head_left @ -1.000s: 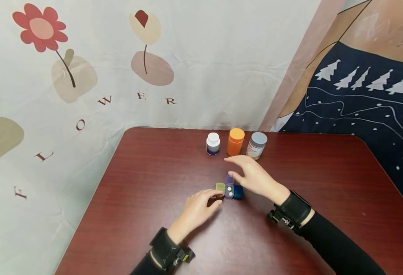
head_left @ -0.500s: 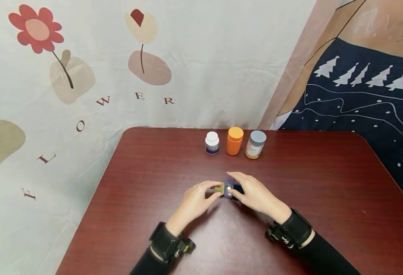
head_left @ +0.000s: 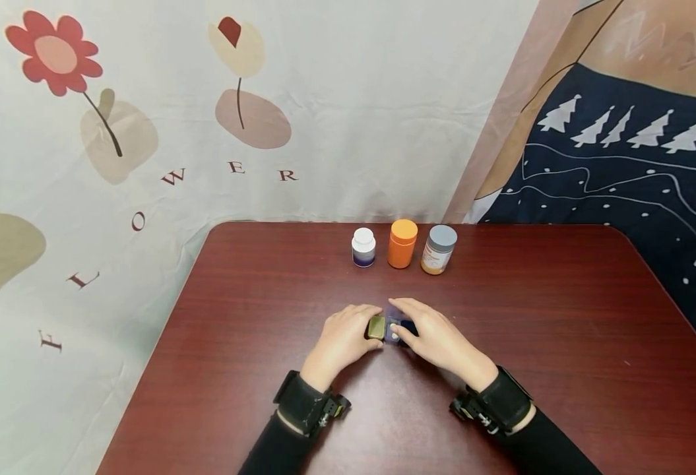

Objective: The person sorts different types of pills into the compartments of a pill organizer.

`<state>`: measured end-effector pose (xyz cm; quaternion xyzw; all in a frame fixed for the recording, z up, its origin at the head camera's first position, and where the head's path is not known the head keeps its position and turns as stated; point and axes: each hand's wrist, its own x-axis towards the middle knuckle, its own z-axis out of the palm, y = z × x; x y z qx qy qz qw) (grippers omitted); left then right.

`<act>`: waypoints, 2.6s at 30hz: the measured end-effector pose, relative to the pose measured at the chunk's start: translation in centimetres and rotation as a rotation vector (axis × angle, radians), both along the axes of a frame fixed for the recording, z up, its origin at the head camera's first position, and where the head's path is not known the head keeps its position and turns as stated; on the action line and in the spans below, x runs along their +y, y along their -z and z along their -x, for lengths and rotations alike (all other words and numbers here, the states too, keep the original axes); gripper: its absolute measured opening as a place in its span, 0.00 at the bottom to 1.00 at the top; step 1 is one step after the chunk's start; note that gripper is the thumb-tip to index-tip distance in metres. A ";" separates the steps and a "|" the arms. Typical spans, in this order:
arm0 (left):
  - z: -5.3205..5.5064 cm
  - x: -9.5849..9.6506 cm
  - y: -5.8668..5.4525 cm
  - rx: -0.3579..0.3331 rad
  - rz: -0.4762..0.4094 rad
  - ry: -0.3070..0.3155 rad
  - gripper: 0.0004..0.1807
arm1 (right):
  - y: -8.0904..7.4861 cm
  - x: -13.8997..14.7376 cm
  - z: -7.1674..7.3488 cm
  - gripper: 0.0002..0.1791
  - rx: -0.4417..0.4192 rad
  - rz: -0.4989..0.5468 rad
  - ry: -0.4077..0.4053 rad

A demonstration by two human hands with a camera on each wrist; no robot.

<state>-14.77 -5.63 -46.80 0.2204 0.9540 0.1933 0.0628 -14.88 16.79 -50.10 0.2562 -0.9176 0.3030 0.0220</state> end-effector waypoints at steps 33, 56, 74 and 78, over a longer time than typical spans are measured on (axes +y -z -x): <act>-0.7 0.6 0.9 0.095 0.022 -0.108 0.24 | -1.3 -1.2 -4.0 0.26 0.198 -0.133 -0.116; -0.7 0.3 0.9 0.071 -0.003 -0.114 0.23 | -1.8 -1.5 -5.4 0.28 0.176 -0.372 -0.142; -0.8 0.2 0.5 0.081 0.018 -0.079 0.23 | -1.5 -1.6 -5.1 0.26 0.168 -0.360 -0.129; -0.9 -0.1 0.4 0.072 0.045 -0.039 0.25 | -3.2 -2.0 -5.2 0.24 0.157 -0.408 -0.126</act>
